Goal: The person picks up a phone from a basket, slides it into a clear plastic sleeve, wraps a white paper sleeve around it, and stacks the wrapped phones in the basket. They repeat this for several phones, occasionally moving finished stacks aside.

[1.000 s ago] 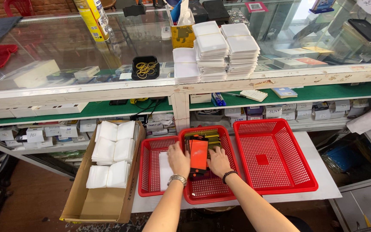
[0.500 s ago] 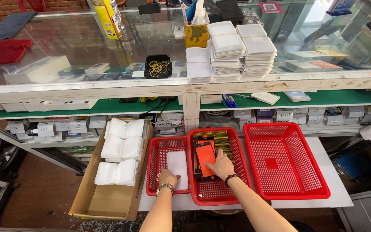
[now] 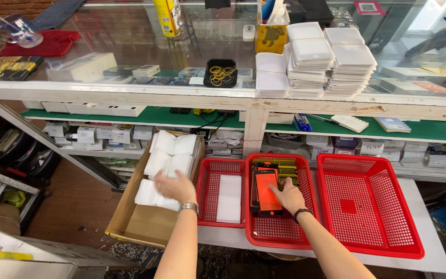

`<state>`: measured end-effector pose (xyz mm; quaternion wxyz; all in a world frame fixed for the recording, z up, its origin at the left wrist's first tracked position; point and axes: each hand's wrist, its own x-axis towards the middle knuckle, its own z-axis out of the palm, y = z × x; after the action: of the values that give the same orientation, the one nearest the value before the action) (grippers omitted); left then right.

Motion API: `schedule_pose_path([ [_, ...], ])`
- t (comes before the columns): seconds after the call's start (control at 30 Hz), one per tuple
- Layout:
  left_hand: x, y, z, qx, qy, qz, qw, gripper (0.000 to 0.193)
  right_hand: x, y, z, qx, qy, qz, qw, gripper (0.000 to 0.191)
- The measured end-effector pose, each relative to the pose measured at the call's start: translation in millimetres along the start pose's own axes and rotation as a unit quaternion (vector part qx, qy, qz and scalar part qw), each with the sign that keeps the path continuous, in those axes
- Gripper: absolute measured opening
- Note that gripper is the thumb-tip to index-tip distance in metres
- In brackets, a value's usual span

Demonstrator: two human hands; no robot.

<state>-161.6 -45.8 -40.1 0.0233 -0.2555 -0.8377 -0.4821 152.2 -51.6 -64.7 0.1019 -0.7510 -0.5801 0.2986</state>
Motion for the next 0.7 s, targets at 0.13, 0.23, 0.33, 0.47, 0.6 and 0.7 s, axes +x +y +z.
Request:
schedule_pose_path([
  [0.13,21,-23,-12,-0.030,0.043,-0.418,0.907,0.089,2,-1,0,-0.006,0.009,-0.002,1.000,0.076],
  [0.23,25,-37,-15,-0.250,0.015,-0.599,0.760,0.089,4,-2,0,-0.011,0.005,0.002,1.000,0.075],
  [0.33,28,-42,-20,-0.266,-0.007,-0.609,0.747,0.091,3,-3,-1,-0.009,0.012,-0.008,1.000,0.075],
  [0.47,27,-45,-26,-0.207,-0.040,-0.566,0.797,0.085,4,-5,-3,-0.011,-0.003,0.006,1.000,0.075],
  [0.6,18,-37,-22,-0.304,0.053,-0.467,0.829,0.081,6,-5,-4,-0.012,-0.019,0.018,1.000,0.074],
  [0.7,13,-27,-12,-0.344,0.095,-0.302,0.884,0.094,4,-2,-5,-0.005,-0.005,0.012,1.000,0.074],
])
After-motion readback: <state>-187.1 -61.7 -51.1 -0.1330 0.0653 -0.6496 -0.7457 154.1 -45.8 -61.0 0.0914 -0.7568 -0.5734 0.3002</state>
